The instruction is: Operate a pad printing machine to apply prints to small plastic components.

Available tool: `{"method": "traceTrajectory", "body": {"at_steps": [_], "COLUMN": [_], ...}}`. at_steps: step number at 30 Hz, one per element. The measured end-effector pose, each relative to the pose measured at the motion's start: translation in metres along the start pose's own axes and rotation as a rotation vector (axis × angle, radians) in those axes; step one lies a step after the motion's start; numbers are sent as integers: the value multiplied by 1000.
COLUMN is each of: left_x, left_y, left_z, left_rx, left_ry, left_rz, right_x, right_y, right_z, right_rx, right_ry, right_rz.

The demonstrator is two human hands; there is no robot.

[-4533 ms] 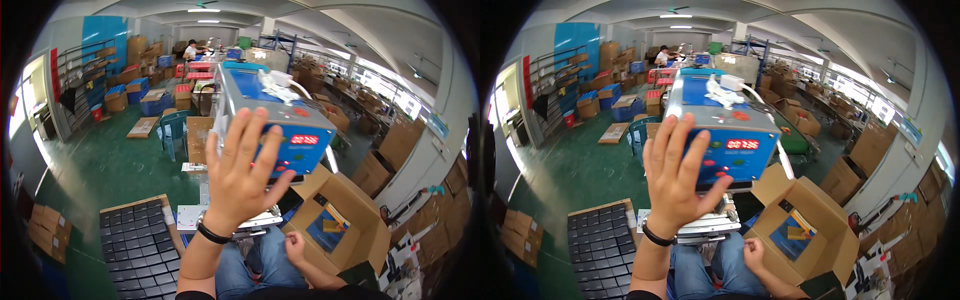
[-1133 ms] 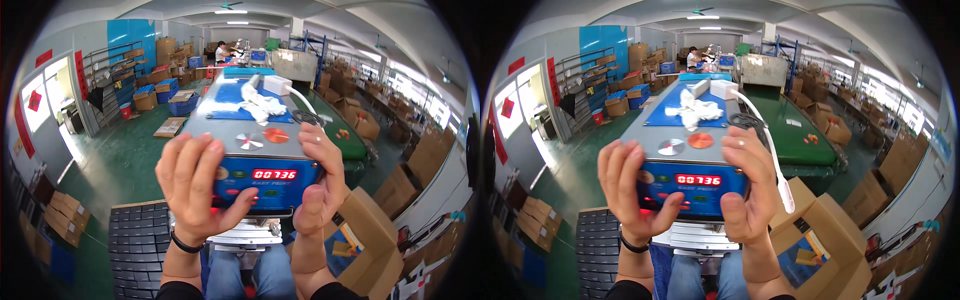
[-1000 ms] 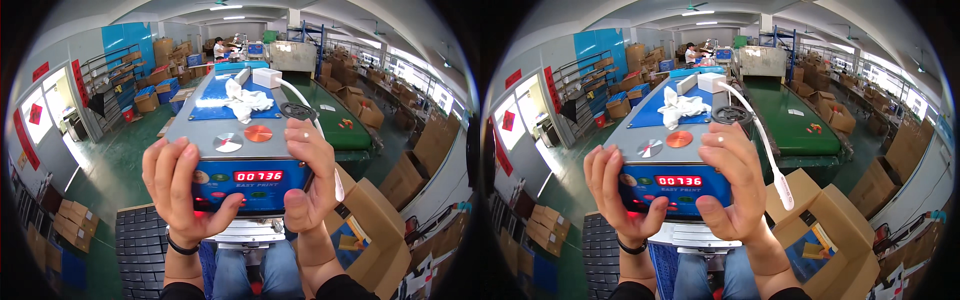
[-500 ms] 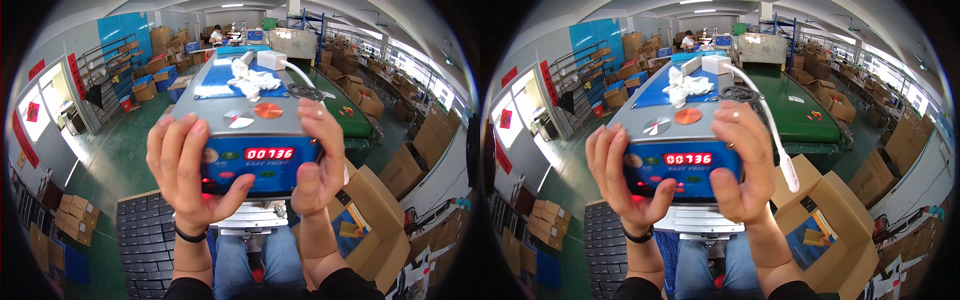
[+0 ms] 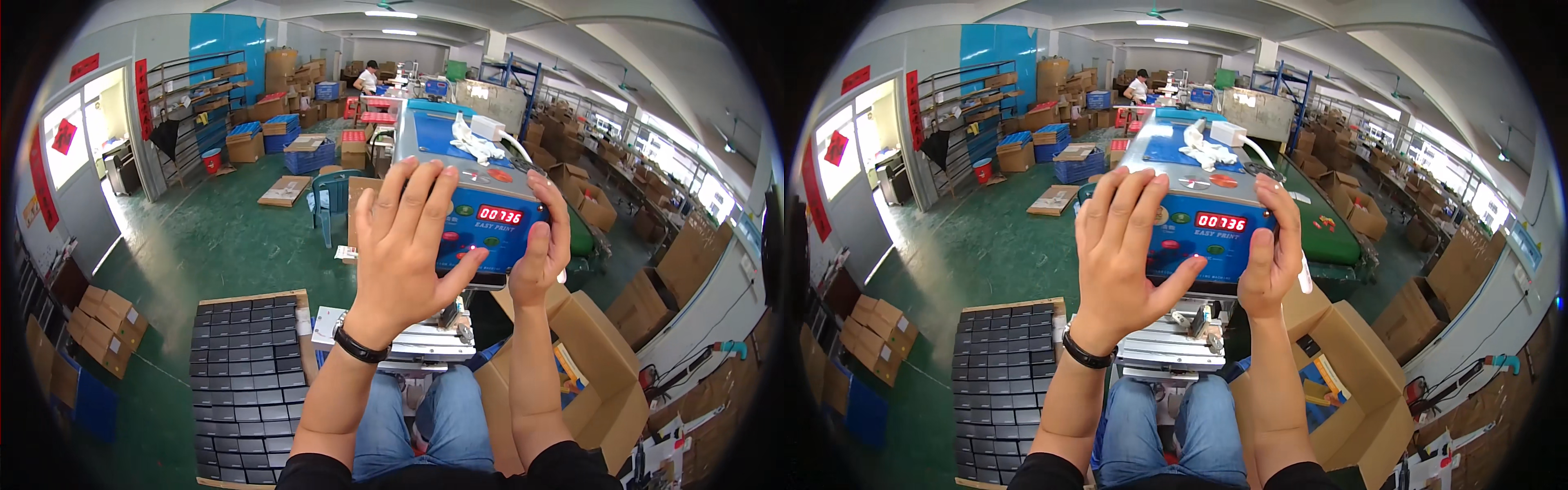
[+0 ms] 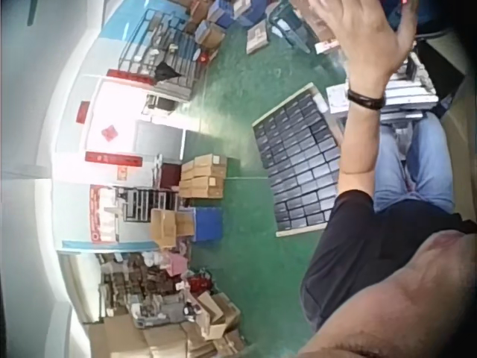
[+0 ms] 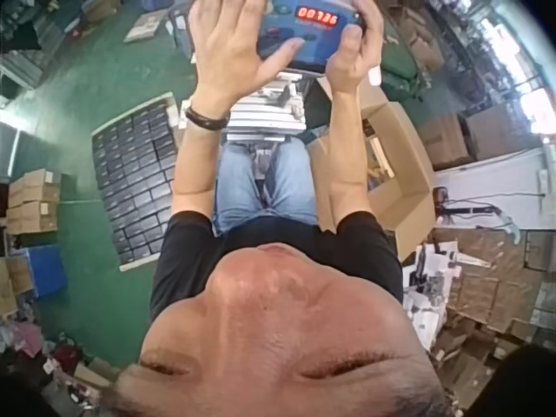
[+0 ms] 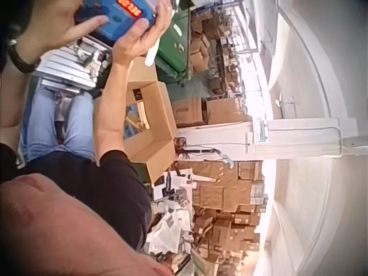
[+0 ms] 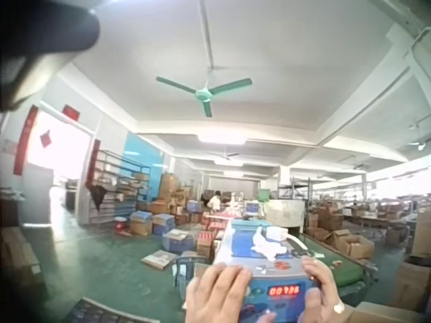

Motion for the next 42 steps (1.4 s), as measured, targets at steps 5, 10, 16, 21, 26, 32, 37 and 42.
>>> {"method": "traceTrajectory", "body": {"at_steps": [5, 10, 16, 21, 26, 32, 37, 42], "left_x": [1, -4, -2, 0, -1, -8, -8, -13], "left_y": [-2, 3, 8, 9, 10, 11, 13, 19], "left_z": [-3, -4, -4, -7, -5, 0, 6, 16], "left_rx": [25, 26, 24, 39, 58, 55, 64, 91], "left_ry": [3, 10, 3, -4, 16, 35, 33, 23], "left_rz": [35, 17, -19, 11, 27, 10, -25, 3], "right_x": [-1, -2, -1, -1, -2, -8, -13, -14], "right_y": [-1, -2, 0, -1, -1, -3, -1, -3], "right_z": [4, 6, 2, -3, -1, -1, -9, -13], "right_rx": [8, 52, 101, 126, 141, 107, 57, 13], "right_ry": [-6, -32, -46, -26, -9, 5, -16, 24], "right_rz": [-4, -14, -2, 8, 24, 61, 16, -19]}}
Point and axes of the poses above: each hand's wrist, its own x-axis towards the middle knuckle, its own y-axis out of the palm, z = x × y, the point moved 7 cm from there along x, towards the middle knuckle
